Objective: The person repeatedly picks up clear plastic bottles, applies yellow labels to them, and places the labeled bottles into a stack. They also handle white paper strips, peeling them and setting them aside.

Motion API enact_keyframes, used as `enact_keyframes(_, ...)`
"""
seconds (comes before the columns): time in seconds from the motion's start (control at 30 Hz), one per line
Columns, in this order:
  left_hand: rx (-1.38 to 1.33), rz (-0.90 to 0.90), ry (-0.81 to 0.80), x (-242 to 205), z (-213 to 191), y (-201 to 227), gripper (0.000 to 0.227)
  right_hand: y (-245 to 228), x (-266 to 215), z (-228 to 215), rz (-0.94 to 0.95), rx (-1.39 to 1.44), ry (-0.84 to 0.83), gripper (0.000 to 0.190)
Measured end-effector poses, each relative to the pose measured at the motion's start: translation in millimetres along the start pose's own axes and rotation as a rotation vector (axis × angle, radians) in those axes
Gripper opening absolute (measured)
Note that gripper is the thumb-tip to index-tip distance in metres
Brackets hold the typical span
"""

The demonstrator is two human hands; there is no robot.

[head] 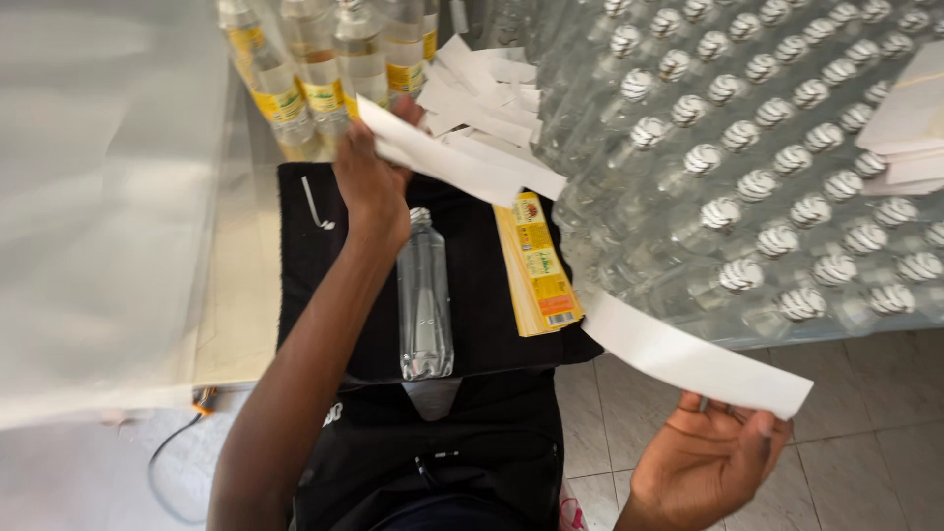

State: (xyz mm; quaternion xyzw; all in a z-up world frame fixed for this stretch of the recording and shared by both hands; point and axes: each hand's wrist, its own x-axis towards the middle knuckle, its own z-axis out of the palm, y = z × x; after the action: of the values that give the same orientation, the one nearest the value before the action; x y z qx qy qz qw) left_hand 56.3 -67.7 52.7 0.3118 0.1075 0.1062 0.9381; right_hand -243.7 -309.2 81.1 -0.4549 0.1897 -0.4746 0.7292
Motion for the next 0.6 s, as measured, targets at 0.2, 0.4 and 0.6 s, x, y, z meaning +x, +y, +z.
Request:
enact_keyframes(0.2, 0.276, 0.410, -0.577, 32.7, 59.2, -80.8, 0.044, 7.0, -13.2, -9.3, -0.090, 0.025, -0.069, 0.030)
enact_keyframes(0.4, 1.161, 0.609, -0.792, -10.6, 31.6, -70.6, 0.059, 20.6, -21.2, 16.6, 0.003, 0.026, -0.210, 0.020)
enact_keyframes(0.6, 0.877, 0.362, -0.809, -228.1, -15.6, 46.0, 0.030, 33.8, -39.1, 47.4, 0.153, 0.039, -0.302, 0.035)
